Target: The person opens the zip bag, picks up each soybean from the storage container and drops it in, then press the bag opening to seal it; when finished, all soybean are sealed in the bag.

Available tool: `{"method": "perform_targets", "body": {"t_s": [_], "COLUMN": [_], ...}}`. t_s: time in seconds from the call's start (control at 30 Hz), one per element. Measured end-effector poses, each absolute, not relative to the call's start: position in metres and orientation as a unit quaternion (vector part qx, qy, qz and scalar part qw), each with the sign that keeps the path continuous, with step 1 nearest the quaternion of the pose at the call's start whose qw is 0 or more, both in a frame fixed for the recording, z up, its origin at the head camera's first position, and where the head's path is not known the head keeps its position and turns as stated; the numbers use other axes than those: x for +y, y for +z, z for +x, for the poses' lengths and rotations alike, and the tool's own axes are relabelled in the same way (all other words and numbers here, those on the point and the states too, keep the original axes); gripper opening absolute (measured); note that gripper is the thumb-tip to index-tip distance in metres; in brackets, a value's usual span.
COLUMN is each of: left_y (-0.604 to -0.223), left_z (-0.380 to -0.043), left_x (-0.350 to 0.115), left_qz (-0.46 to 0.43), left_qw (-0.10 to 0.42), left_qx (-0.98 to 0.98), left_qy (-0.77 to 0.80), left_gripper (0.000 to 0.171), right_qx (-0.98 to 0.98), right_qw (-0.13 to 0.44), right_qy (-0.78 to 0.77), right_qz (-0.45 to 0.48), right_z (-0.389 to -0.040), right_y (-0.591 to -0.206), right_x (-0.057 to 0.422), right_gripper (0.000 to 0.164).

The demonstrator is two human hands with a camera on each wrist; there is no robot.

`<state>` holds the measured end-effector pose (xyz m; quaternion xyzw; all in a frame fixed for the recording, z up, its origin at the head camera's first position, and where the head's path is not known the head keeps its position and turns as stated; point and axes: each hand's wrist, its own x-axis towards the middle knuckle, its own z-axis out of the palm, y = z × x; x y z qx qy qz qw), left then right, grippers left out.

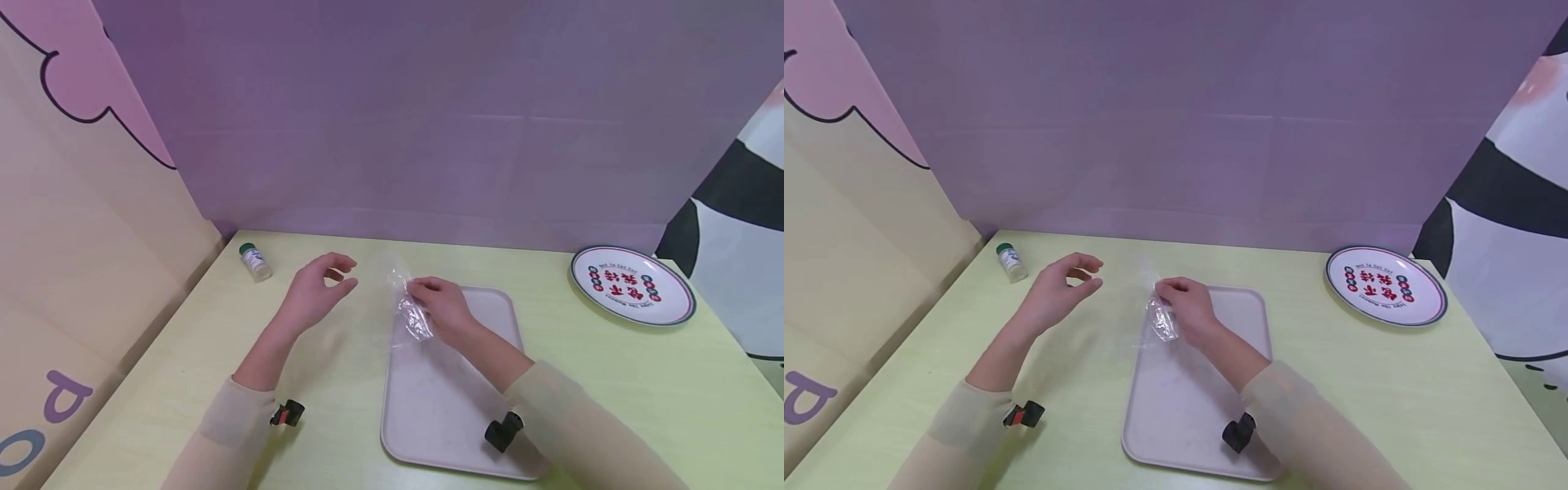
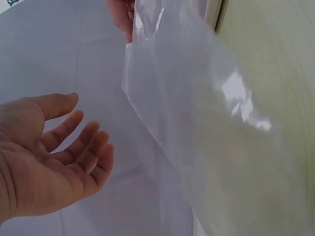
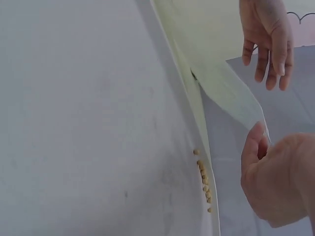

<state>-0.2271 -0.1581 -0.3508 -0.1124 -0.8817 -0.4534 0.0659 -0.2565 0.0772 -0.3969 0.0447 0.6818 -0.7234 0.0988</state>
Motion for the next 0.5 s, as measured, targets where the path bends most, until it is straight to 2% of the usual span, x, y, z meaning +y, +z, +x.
{"method": "perform_targets", "body": {"t_s": [0.23,0.5], "left_y": [-0.351,-0.352], "left_z": [-0.223,-0.222], "left_x": [-0.151,-0.144], "left_qz": [-0.125,-0.146], "left_qw": [0.053,0.048], "left_qx": [-0.884,-0.887], "left_qy": [-0.446,-0.435], "left_gripper": [0.031,0.029], "right_qx": [0.621,0.632], "right_qw": [0.149,0.23], "right_qy": [-0.767,-0.739], "right_qz": [0.065,0.05], "right_z": [-0.243,-0.23], "right_y": [-0.393,-0.394], "right_x": [0.074,0.072], "right_gripper": [0.034,0.025]}}
